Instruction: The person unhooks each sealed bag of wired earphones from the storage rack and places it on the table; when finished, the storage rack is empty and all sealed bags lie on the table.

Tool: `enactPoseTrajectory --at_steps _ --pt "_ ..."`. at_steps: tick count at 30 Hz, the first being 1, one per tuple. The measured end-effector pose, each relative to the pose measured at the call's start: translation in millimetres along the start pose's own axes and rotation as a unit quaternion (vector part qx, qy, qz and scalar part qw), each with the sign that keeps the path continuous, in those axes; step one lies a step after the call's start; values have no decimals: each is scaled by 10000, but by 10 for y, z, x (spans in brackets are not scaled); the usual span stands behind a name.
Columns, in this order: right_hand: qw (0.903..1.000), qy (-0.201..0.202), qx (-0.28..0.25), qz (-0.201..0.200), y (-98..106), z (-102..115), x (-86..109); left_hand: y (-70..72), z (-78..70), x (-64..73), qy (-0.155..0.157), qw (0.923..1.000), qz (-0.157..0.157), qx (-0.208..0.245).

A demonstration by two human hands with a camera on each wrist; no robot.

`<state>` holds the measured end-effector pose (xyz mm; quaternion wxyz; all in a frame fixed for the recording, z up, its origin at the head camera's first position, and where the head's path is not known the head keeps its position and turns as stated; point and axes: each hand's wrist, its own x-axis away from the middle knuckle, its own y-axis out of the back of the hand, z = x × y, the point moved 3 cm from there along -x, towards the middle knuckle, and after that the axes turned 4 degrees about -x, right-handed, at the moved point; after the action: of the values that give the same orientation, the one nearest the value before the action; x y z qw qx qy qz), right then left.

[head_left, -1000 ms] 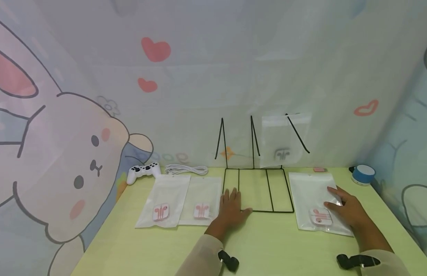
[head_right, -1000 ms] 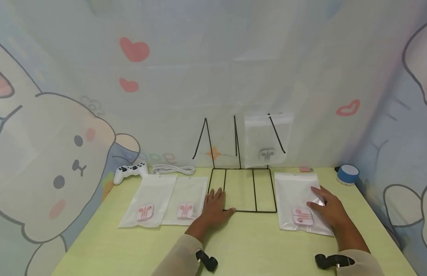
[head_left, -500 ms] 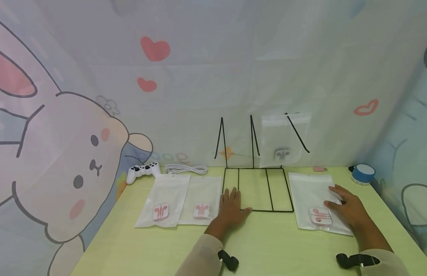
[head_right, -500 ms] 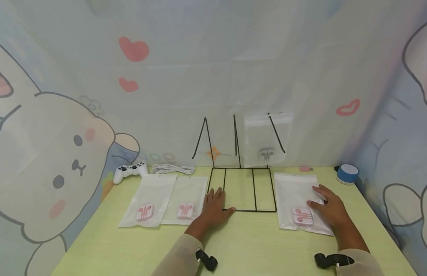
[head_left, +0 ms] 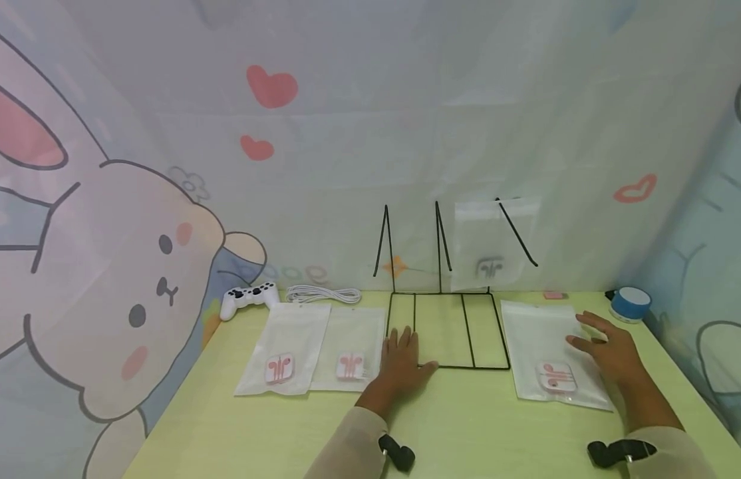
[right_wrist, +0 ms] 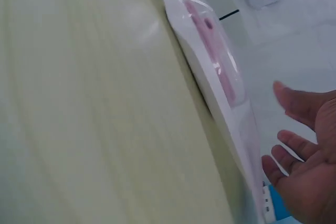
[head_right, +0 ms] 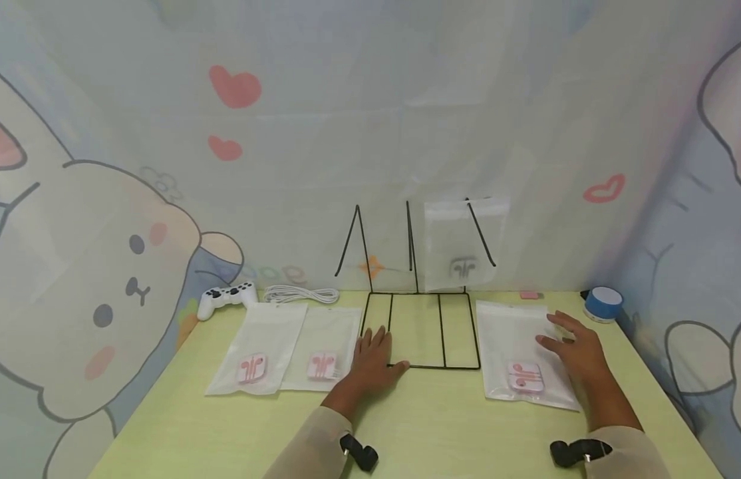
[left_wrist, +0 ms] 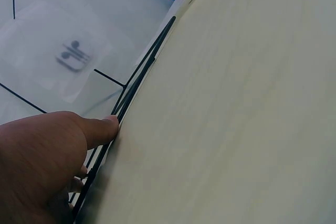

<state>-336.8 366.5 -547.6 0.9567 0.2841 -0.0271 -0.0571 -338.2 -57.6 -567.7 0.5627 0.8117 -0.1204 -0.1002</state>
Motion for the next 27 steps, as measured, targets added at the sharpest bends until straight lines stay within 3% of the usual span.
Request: enactPoseTrajectory --at_steps 5,12,21,27 --pt "9991 387 146 71 40 187 -62 26 -7 28 -5 9999 -25 106" --pt "9977 636 118 213 69 428 -120 24 -26 31 6 9999 -15 107" --pt "9954 886 -23 352 128 623 -213 9 -21 8 33 10000 -37 -7" --pt "9951 839 -53 520 134 746 -246 6 -14 2 25 10000 -17 27"
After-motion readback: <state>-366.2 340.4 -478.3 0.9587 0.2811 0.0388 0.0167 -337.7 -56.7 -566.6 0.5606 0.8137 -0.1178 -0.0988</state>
